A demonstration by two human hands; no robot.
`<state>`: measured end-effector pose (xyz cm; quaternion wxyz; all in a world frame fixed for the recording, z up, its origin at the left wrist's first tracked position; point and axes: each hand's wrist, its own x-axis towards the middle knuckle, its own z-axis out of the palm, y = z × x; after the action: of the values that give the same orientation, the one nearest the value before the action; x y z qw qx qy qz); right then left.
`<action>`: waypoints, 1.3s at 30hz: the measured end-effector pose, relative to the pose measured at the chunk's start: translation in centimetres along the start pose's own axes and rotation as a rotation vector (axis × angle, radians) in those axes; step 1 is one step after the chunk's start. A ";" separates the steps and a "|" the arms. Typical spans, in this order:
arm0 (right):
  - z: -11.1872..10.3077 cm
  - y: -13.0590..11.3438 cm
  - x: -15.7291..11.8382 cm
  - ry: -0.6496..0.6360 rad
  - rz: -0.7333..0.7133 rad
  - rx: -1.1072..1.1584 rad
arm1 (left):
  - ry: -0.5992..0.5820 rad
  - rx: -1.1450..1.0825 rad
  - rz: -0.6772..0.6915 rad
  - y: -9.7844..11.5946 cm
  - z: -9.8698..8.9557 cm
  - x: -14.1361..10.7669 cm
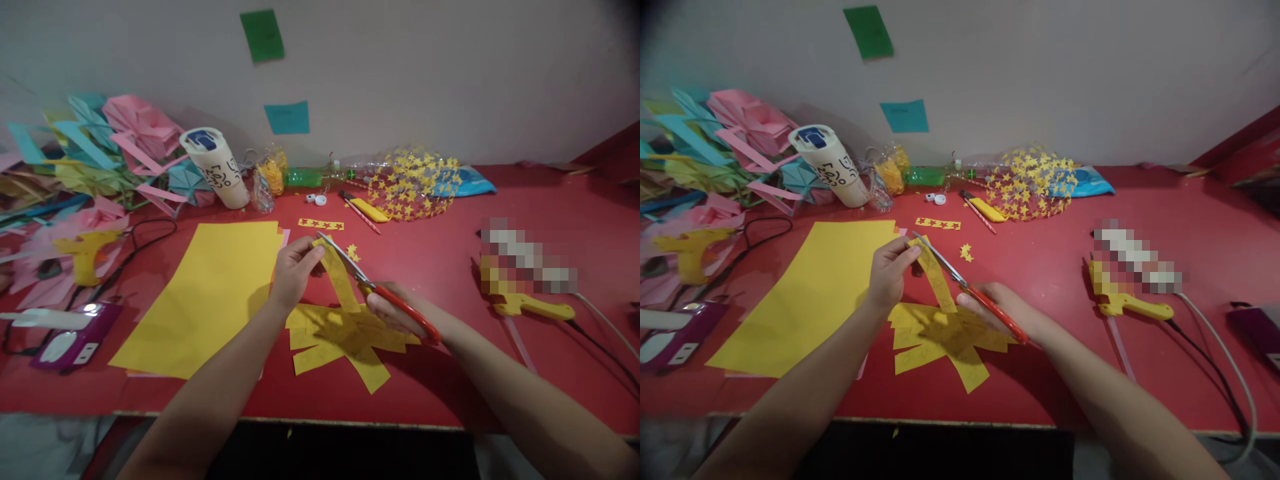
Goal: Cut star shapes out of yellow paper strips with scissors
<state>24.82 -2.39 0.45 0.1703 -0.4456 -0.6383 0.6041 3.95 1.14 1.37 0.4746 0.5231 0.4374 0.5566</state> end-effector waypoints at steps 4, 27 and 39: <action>-0.1 -0.2 0.1 0.016 0.016 0.006 | -0.013 0.000 0.009 -0.1 -0.2 0.1; 0.5 0.3 0.1 0.012 -0.048 0.014 | -0.009 -0.015 -0.002 -0.5 0.0 -0.1; 0.9 -0.4 0.0 0.061 -0.052 0.002 | -0.031 -0.036 -0.012 -0.8 -0.1 -0.1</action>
<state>24.01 -2.91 0.66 0.2055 -0.4469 -0.6437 0.5863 3.92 1.14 0.52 0.4941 0.5204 0.4231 0.5533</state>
